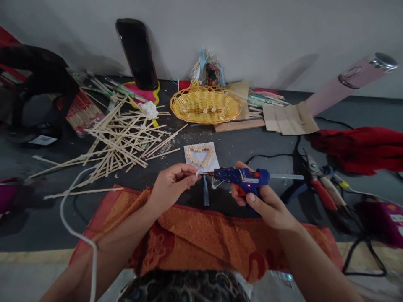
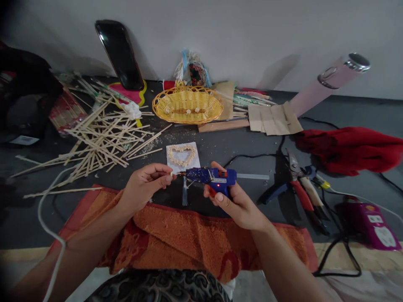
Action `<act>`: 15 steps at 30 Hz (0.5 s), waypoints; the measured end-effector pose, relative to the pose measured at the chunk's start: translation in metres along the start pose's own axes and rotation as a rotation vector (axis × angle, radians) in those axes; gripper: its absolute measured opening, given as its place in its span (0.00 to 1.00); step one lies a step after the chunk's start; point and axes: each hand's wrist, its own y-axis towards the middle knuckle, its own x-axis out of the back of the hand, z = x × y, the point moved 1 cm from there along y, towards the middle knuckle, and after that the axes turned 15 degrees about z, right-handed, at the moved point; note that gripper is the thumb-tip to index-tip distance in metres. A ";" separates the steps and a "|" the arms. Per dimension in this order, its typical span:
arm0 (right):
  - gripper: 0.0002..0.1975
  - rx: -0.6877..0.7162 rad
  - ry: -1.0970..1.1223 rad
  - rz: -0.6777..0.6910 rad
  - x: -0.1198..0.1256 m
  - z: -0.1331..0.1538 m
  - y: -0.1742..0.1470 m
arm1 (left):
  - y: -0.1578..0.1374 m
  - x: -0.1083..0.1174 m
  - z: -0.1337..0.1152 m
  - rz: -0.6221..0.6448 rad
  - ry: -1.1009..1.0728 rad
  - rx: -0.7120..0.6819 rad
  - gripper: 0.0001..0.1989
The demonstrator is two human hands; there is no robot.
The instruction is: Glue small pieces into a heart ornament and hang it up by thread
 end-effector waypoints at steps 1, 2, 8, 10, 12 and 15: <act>0.33 -0.008 -0.001 0.007 0.000 -0.001 0.000 | 0.000 0.000 0.000 -0.001 0.008 0.005 0.12; 0.33 -0.013 -0.001 0.016 0.000 -0.002 0.000 | 0.000 -0.001 0.000 0.000 0.011 0.010 0.11; 0.33 -0.037 0.001 0.063 0.000 -0.007 0.000 | -0.001 -0.002 -0.001 0.005 -0.003 0.026 0.10; 0.34 -0.037 -0.003 0.058 0.000 -0.007 0.001 | -0.001 -0.002 -0.002 0.007 0.003 0.028 0.10; 0.34 -0.034 -0.009 0.048 -0.001 -0.007 0.002 | -0.001 -0.002 -0.002 0.016 0.015 0.019 0.10; 0.35 -0.025 -0.023 0.042 -0.001 -0.008 0.002 | -0.001 -0.002 -0.003 0.023 0.042 0.015 0.10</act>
